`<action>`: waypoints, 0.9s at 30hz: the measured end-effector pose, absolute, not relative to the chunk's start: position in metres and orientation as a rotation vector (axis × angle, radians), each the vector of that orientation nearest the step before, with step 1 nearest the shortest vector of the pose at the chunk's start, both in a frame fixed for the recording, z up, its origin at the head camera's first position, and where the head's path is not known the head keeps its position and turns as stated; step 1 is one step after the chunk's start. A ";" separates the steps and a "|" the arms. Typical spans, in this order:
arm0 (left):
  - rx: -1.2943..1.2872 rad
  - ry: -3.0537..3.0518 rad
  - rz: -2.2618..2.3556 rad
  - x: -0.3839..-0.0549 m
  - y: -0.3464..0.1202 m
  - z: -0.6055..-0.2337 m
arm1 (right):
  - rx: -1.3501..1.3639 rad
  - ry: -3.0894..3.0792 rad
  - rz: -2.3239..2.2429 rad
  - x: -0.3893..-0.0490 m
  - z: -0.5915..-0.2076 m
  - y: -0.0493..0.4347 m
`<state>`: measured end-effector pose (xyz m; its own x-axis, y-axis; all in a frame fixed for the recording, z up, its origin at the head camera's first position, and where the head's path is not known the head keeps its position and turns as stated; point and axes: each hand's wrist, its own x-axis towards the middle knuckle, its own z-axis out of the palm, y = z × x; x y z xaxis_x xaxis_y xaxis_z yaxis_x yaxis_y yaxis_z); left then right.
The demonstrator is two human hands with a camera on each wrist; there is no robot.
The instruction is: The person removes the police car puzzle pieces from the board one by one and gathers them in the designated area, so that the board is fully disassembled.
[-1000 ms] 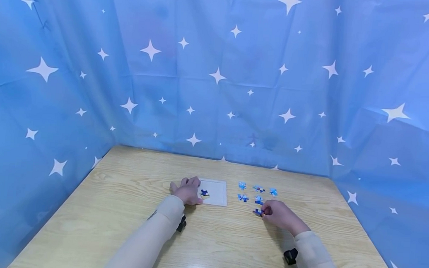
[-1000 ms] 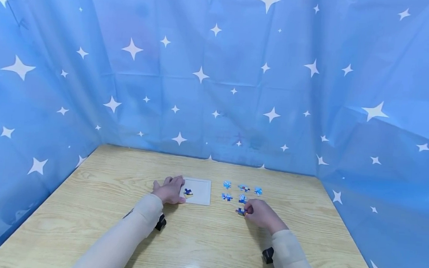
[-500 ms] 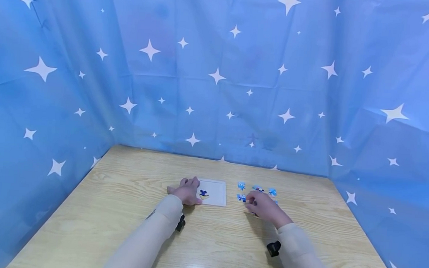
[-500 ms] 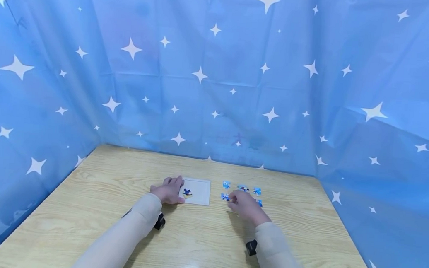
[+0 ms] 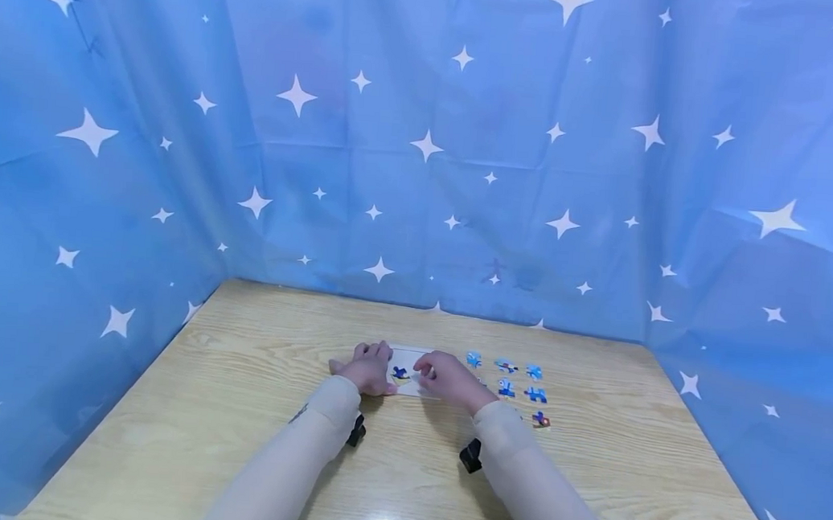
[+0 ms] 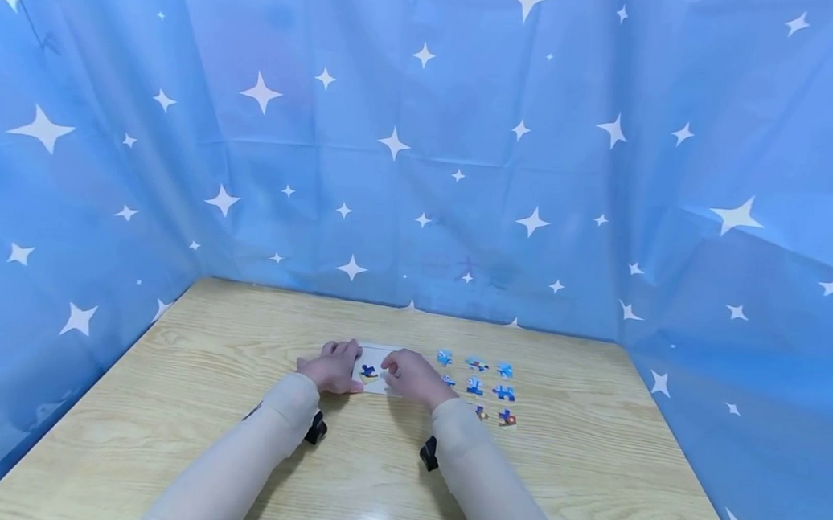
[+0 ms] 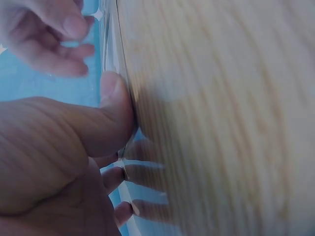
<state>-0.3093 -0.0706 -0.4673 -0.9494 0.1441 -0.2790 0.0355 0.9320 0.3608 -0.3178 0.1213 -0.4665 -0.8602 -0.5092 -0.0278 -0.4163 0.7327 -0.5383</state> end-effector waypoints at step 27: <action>0.131 2.748 0.491 -0.314 -0.072 -0.476 | -0.784 2.833 -0.618 -0.327 -0.473 0.094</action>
<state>-0.3143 -0.0715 -0.4756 -0.9360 0.1493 -0.3187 0.0298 0.9359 0.3511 -0.3269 0.0939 -0.4729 -0.8547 -0.5186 -0.0230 -0.4619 0.7800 -0.4221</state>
